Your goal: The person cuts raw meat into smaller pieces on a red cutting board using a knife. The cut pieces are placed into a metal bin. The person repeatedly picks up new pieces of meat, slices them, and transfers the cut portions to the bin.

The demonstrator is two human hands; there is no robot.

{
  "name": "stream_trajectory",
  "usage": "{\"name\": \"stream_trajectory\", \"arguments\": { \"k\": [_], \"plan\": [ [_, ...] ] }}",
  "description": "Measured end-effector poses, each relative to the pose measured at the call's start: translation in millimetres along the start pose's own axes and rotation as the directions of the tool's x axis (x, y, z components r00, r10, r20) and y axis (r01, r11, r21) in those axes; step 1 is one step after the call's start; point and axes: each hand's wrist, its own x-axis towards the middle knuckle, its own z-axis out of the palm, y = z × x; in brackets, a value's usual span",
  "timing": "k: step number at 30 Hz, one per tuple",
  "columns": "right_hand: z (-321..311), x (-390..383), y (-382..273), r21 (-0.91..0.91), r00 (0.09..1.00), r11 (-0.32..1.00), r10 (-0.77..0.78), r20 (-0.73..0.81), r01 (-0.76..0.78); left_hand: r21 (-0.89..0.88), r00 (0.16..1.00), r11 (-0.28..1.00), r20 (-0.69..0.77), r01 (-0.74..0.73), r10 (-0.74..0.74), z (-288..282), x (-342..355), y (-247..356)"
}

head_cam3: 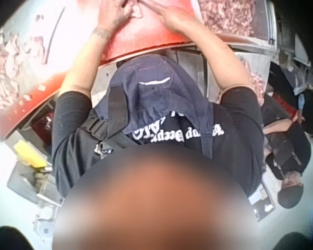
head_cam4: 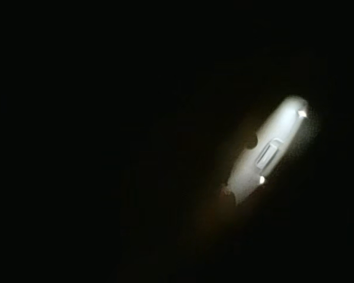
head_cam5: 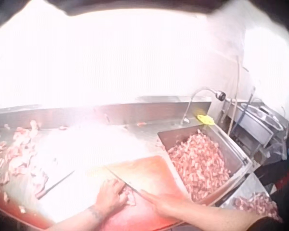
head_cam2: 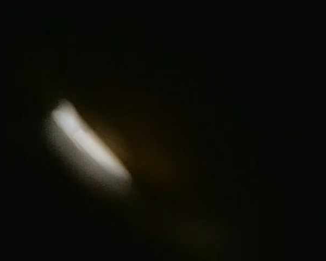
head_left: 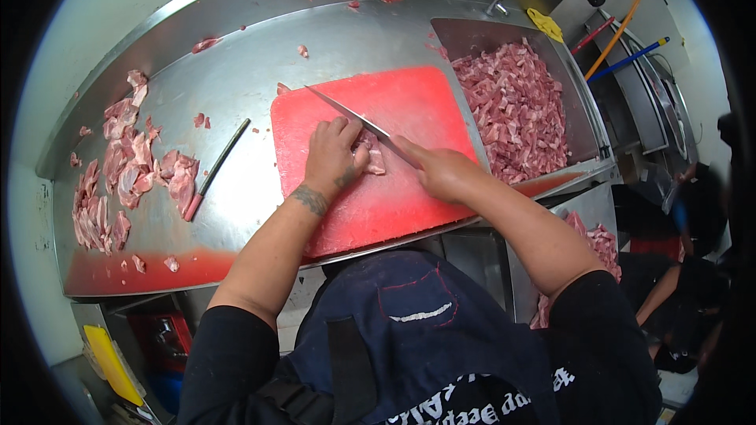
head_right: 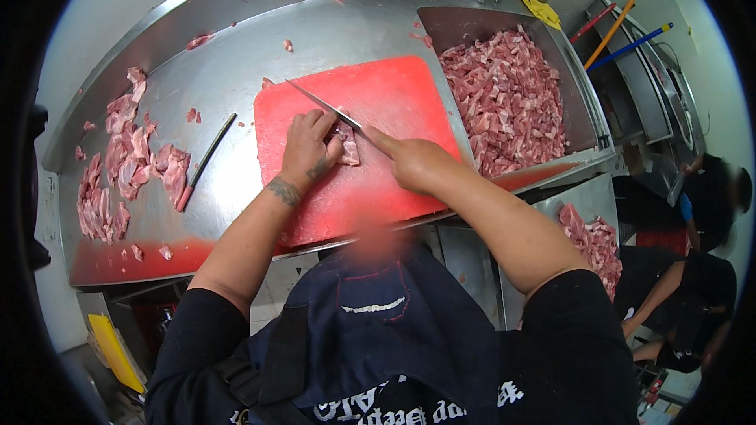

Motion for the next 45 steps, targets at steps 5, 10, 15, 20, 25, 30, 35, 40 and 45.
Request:
{"name": "stream_trajectory", "arguments": {
  "k": [5,10,15,20,25,30,35,40,45],
  "plan": [
    [-19.3,-1.5,-1.9,-0.014,1.000,1.000,0.000,0.006,0.000,0.058,0.997,0.996,-0.010,0.074,-0.073,-11.6,-11.0,2.3],
    [-37.0,-69.3,16.7,-0.159,0.985,0.985,0.084,0.151,-0.059,0.092,0.998,0.994,0.008,0.062,-0.063,-11.8,-15.0,-0.4],
    [-33.8,-61.6,5.2,-0.115,0.980,0.990,0.100,0.172,-0.081,0.092,0.999,0.995,0.007,0.040,-0.041,-7.7,-14.0,-1.8],
    [-5.3,44.5,-28.5,-0.051,0.988,0.988,-0.151,-0.042,0.149,0.084,0.999,0.996,-0.033,0.009,-0.006,-9.7,-16.7,-2.4],
    [-17.5,31.2,-11.4,-0.086,0.993,0.990,-0.116,-0.001,0.115,0.056,0.997,0.996,-0.025,0.073,-0.071,-18.2,-24.2,-3.7],
    [-41.5,-55.1,1.2,-0.183,0.987,0.982,-0.020,0.161,0.049,0.059,0.996,0.994,-0.012,0.087,-0.086,-18.2,-27.2,-4.6],
    [-27.5,-46.7,-7.0,-0.061,0.985,0.998,0.026,0.173,-0.016,0.024,0.998,0.998,-0.027,0.056,-0.056,-13.2,-26.8,-5.6],
    [-5.0,43.8,-50.1,-0.053,0.987,0.985,-0.162,0.015,0.163,0.083,0.986,0.988,-0.111,0.131,-0.122,-30.9,-21.4,-32.1],
    [-31.8,47.3,-68.3,-0.156,0.980,0.971,-0.161,0.119,0.179,0.122,0.967,0.961,-0.078,0.250,-0.242,-41.8,-28.8,-39.6]
  ]
}}
